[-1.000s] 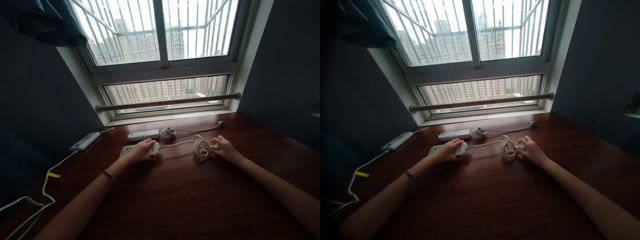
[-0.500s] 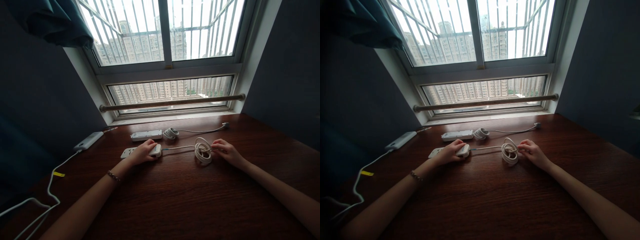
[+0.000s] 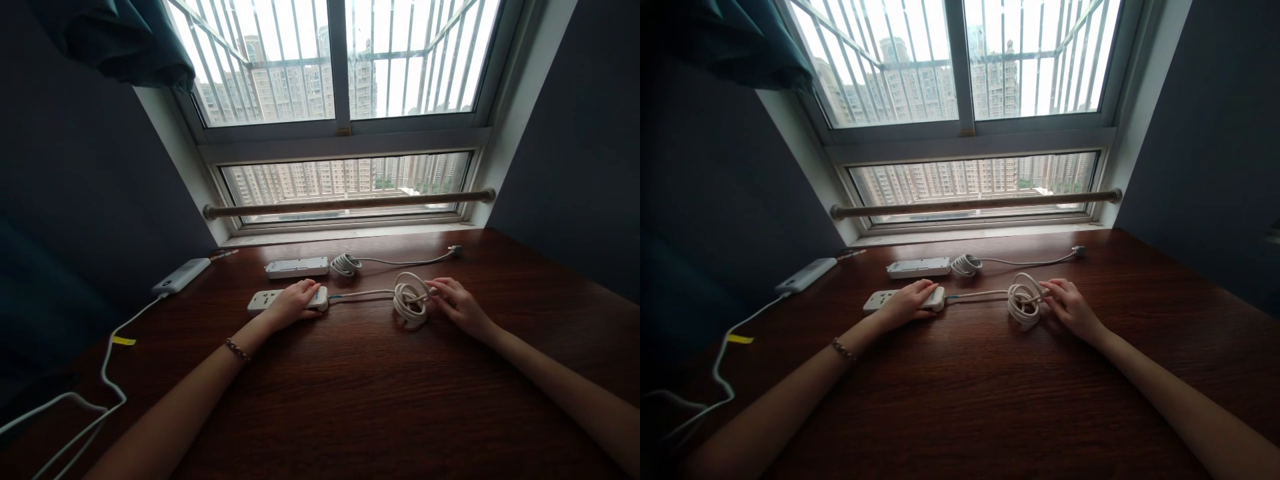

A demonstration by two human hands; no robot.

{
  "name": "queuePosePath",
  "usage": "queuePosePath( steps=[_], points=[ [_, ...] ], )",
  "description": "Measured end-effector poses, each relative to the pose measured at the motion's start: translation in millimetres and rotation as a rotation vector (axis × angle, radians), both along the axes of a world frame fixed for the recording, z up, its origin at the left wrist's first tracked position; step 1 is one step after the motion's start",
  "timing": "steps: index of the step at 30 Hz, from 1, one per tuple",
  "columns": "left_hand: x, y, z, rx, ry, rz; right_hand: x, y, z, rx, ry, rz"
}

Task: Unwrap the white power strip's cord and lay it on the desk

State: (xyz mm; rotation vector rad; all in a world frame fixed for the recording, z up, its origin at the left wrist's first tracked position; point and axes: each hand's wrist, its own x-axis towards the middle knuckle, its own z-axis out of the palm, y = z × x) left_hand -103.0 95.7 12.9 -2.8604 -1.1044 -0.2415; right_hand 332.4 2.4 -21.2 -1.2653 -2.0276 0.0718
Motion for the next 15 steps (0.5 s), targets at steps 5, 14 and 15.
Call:
queuePosePath(
  steps=[5,14,15],
  points=[
    [5,-12,4.3,0.065,0.002,-0.01,-11,-12,13,0.312,-0.09,-0.136],
    [66,-152,11.3,-0.048,-0.431,-0.645,-136,-116,46,0.42,-0.265,0.553],
    [70,-165,2.5,-0.145,-0.415,-0.637,-148,-122,41,0.33,-0.222,0.617]
  ],
)
